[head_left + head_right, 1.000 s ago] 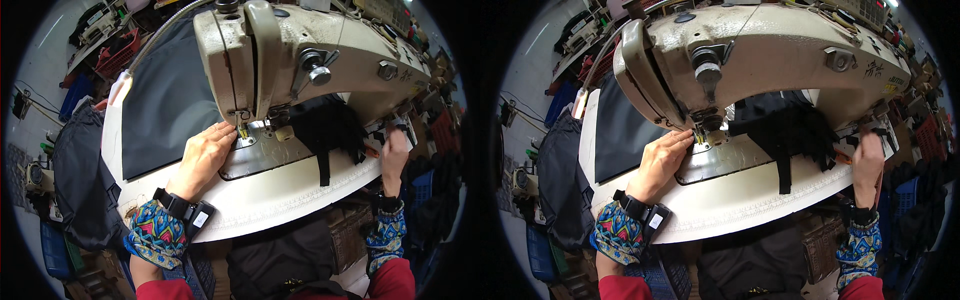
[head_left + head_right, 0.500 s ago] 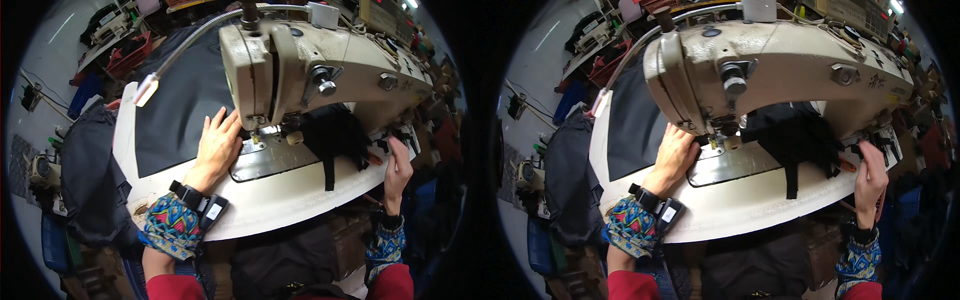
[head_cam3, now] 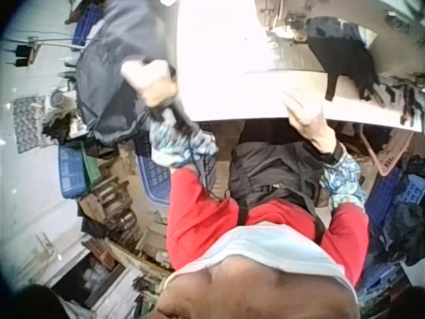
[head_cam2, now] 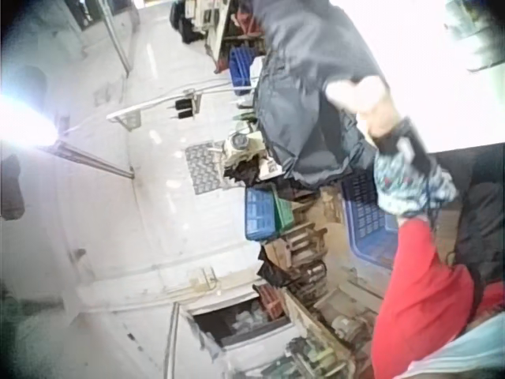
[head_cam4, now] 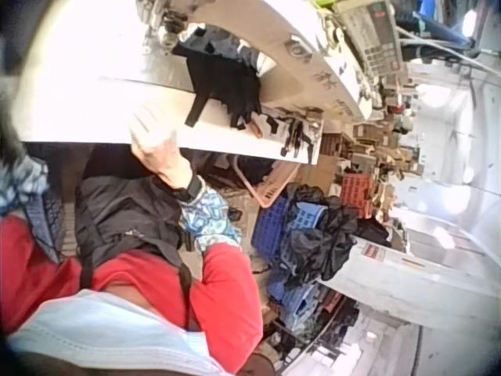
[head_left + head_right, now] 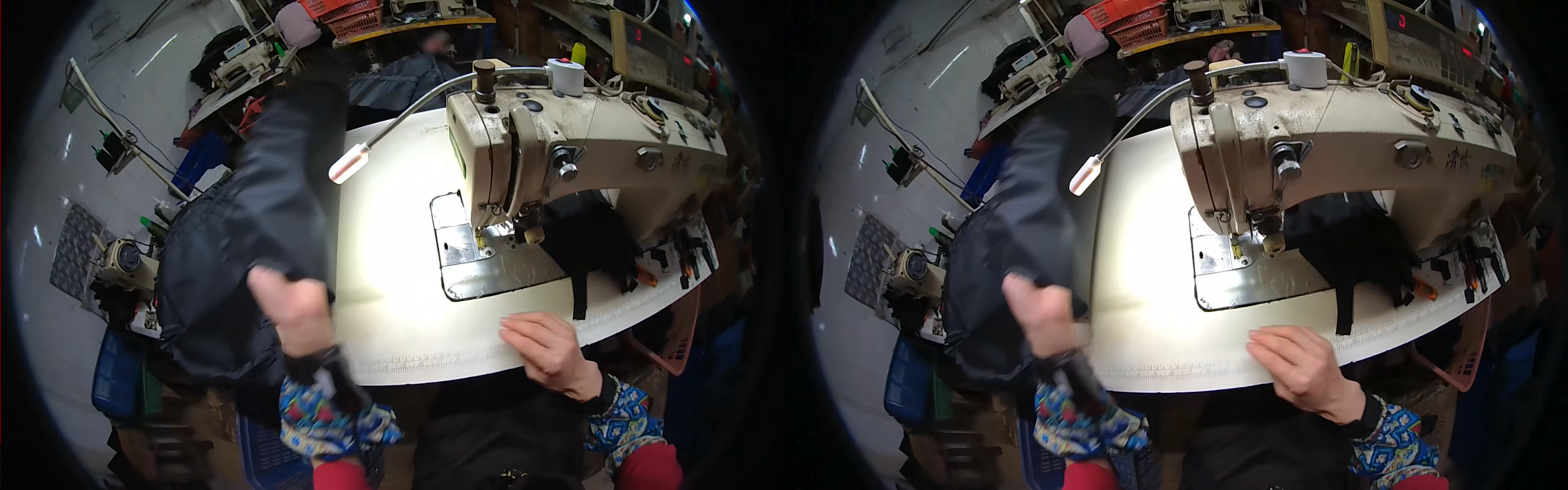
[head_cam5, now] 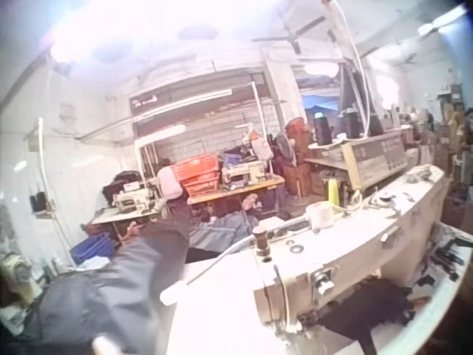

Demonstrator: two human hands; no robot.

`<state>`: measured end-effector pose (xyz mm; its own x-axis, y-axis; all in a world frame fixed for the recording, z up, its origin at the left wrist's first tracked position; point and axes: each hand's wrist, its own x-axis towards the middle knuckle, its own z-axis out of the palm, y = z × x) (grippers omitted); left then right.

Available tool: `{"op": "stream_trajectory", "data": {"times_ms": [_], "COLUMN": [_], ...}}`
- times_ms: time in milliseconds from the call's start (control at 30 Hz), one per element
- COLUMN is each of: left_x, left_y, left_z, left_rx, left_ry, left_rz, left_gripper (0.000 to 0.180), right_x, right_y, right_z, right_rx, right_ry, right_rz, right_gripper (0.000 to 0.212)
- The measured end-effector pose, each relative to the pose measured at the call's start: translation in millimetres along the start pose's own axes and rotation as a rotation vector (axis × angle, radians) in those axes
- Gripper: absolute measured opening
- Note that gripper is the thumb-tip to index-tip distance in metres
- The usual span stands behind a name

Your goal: The recorder is using an industrial sewing machine to sew black fabric bags.

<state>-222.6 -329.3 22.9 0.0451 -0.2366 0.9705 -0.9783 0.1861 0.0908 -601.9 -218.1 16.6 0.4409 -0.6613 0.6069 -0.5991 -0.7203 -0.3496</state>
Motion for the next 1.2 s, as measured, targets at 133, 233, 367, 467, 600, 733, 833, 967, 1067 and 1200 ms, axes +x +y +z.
{"op": "stream_trajectory", "data": {"times_ms": [133,233,367,467,600,733,833,967,1067,1200], "left_x": [50,34,-10,-24,33,21,1,-12,-16,-14], "left_y": [36,20,22,-21,77,111,129,150,147,150], "left_z": [-119,-175,-238,-258,-212,-103,-45,6,18,25], "left_rx": [-0.494,-0.234,-0.38,-0.373,-0.393,-0.627,-0.541,-0.593,-0.808,-0.843], "left_ry": [-0.32,-0.4,-0.307,0.109,-0.437,-1.03,-0.991,-0.998,-1.008,-1.04], "left_rz": [-0.704,-0.862,-0.929,-0.772,-0.737,-0.101,0.115,0.14,0.02,-0.089], "left_gripper": [0.031,0.034,0.038,0.04,0.041,0.035,0.045,0.046,0.022,0.012], "right_x": [23,48,79,67,39,22,9,-11,-15,-8], "right_y": [-25,-35,-37,-21,-37,-44,-49,-57,-55,-34], "right_z": [-4,2,24,58,54,42,39,27,20,7], "right_rx": [0.064,0.162,0.167,0.026,-0.047,-0.027,0.013,0.026,0.064,0.173], "right_ry": [0.004,0.034,-0.079,-0.269,-0.305,-0.278,-0.308,-0.355,-0.364,-0.269], "right_rz": [-0.106,-0.169,-0.175,-0.199,-0.252,-0.193,-0.192,-0.157,-0.178,-0.146], "right_gripper": [0.038,0.042,0.052,0.041,0.033,0.032,0.035,0.04,0.04,0.039]}}
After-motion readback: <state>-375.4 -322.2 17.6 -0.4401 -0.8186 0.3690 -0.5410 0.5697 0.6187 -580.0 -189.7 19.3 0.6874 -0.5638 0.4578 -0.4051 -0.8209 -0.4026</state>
